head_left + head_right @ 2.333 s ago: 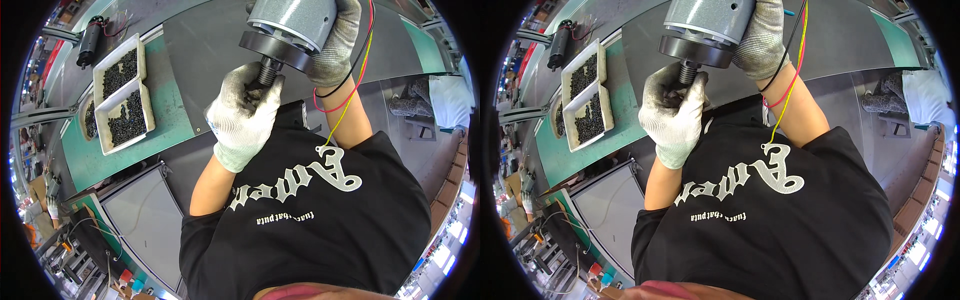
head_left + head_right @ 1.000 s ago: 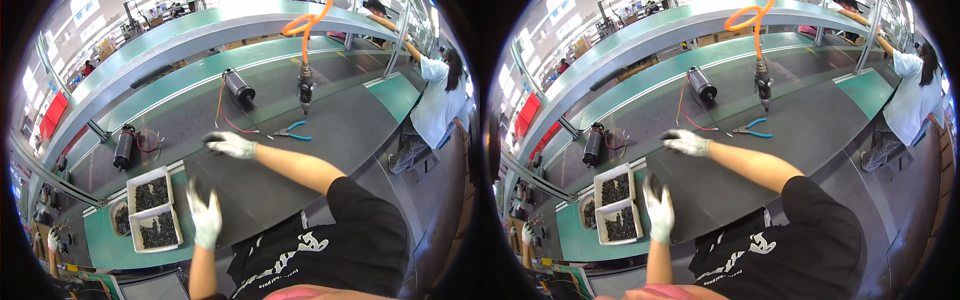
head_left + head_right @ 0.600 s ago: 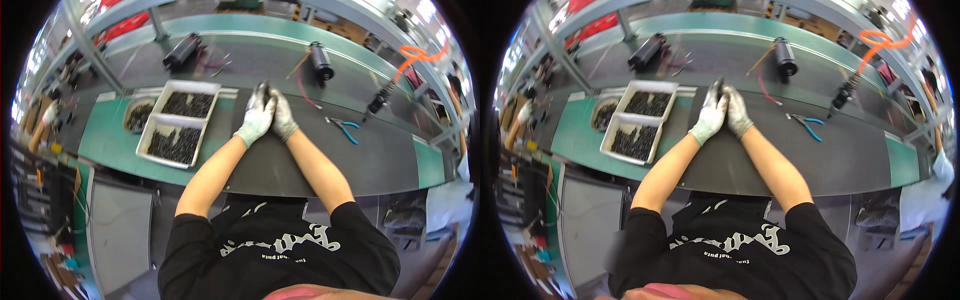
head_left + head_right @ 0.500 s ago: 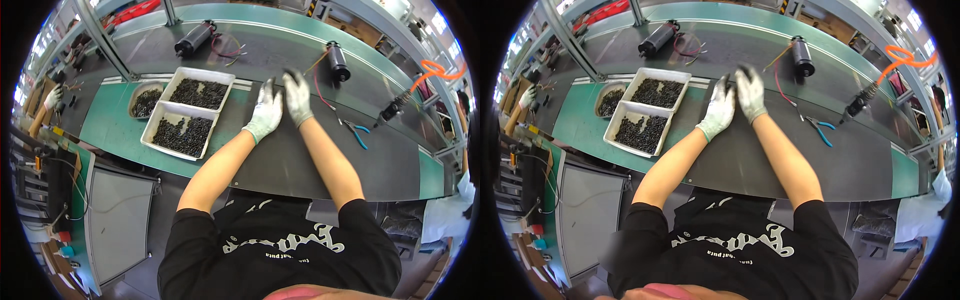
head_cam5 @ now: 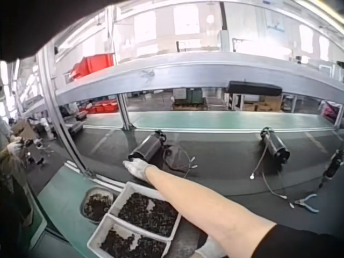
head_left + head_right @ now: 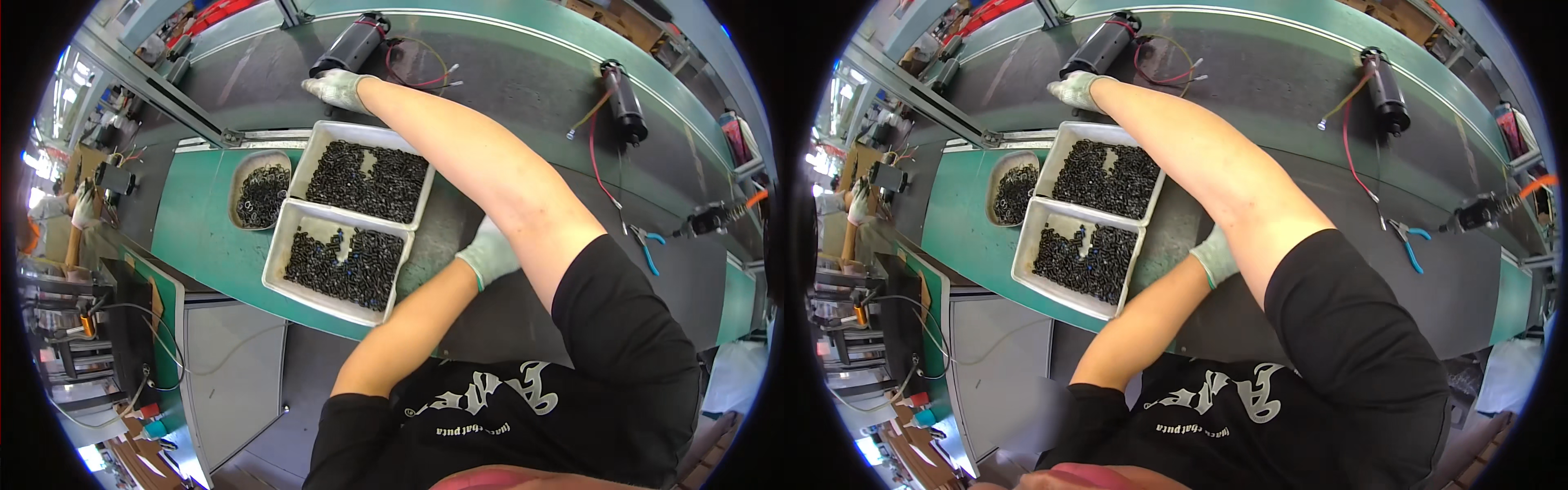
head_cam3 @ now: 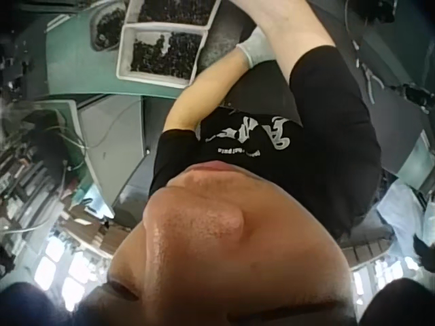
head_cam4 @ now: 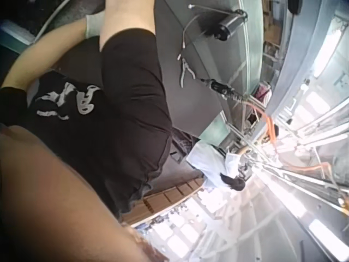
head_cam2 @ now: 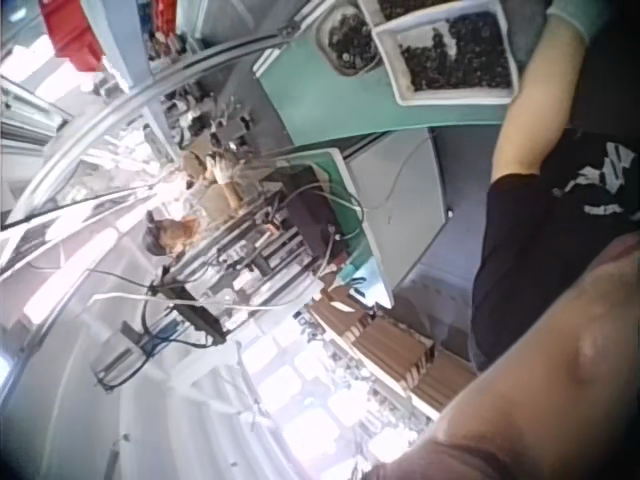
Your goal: Assembling cooling fans onto electric motors using an electric screwdriver and pliers.
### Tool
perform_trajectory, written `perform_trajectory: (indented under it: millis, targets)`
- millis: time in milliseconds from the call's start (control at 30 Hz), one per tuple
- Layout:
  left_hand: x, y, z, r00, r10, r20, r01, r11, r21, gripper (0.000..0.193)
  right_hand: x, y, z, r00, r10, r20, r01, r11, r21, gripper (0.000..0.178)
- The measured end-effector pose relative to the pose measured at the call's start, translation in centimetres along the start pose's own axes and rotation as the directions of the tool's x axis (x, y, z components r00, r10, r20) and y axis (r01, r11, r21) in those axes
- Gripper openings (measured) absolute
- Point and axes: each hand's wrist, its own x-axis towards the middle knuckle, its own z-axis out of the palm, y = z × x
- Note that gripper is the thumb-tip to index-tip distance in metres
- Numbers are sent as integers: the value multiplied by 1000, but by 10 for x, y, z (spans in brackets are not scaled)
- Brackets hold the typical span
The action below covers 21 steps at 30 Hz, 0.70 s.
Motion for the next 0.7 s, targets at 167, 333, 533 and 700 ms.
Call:
perform_trajectory:
  millis: [167, 333, 533, 700]
  targets:
    - [-10, 5, -12, 906, -331, 263, 412, 833, -369, 49, -2, -62, 18, 991, 125, 44, -109, 959, -262, 33]
    - [-25, -15, 77, 900, -253, 356, 435, 588, -682, 49, 64, -33, 48, 948, 317, 20, -307, 901, 306, 38]
    - [-13, -30, 43, 984, -26, -177, -9, 981, -194, 49, 42, -30, 45, 913, 407, -37, -373, 866, 333, 64]
    - [16, 19, -27, 995, -30, -97, 33, 999, 27, 34, -10, 16, -53, 966, 205, -159, -240, 939, -246, 71]
